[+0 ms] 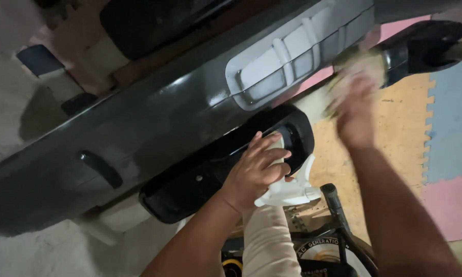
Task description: Cleaning and wiping down an elliptical machine with a spray bottle and cloth.
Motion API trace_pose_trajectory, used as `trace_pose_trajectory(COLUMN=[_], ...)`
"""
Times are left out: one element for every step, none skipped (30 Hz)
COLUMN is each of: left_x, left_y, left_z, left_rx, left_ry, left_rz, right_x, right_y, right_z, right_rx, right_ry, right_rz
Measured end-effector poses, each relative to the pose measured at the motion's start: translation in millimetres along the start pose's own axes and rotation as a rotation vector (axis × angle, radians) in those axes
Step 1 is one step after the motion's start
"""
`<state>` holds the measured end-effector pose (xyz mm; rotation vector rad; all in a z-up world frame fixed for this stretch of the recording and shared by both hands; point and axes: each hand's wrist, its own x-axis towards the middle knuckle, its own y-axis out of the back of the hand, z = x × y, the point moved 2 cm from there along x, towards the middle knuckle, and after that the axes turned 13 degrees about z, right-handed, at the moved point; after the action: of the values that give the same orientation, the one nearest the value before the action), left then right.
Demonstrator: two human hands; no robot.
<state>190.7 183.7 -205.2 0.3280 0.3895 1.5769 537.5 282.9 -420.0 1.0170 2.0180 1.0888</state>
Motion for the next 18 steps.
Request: trace_pose_trajectory(left_x=[-2, -4, -3, 0, 3, 1, -1, 3, 2, -3, -8, -8, -8, -2, 0, 3, 5, 6], left_y=[-1, -2, -2, -2, -1, -2, -2, -3, -6, -7, -7, -3, 0, 4, 4, 5, 6, 10], left_z=[0, 1, 1, 1, 2, 4, 7, 5, 0, -1, -2, 2, 7, 8, 11, 12, 15, 25], left_rx=[0.023, 0.046, 0.049, 0.022, -0.005, -0.01, 0.014, 0.041, 0.036, 0.077, 0.119, 0.116, 0.114, 0.121, 0.129, 0.16, 0.192, 0.193], left_ry=[0.019, 0.039, 0.046, 0.03, 0.013, 0.018, 0.038, 0.04, 0.027, -0.002, -0.03, -0.025, -0.017, -0.025, -0.036, -0.02, -0.005, -0.011], left_rz=[-0.001, -0.004, -0.007, 0.01, 0.027, 0.028, 0.013, 0.002, 0.008, 0.035, 0.061, 0.061, 0.028, 0.004, 0.013, -0.034, -0.082, -0.083], right_x=[-4, 10, 18, 40, 77, 59, 43, 36, 18, 17, 33, 16, -1, -8, -16, -25, -34, -39], right_y=[-38, -85, -55, -30, -3, -23, -40, -56, -32, -11, 9, 15, 22, 25, 30, 32, 33, 44], right_z=[74, 127, 93, 59, 20, 39, 55, 73, 28, -26, -86, -109, -133, -154, -155, -153, -151, -155], right_rx=[0.199, 0.401, 0.406, 0.356, 0.305, 0.299, 0.269, 0.235, 0.227, 0.148, 0.068, 0.067, 0.124, 0.184, 0.186, 0.367, 0.551, 0.552], right_ry=[-0.101, -0.201, -0.205, -0.458, -0.707, -0.708, -0.494, -0.271, -0.265, -0.242, -0.22, -0.22, -0.205, -0.18, -0.169, -0.371, -0.568, -0.568], right_rz=[0.21, 0.421, 0.415, 0.336, 0.246, 0.241, 0.295, 0.358, 0.368, 0.333, 0.299, 0.293, 0.292, 0.308, 0.319, 0.262, 0.194, 0.201])
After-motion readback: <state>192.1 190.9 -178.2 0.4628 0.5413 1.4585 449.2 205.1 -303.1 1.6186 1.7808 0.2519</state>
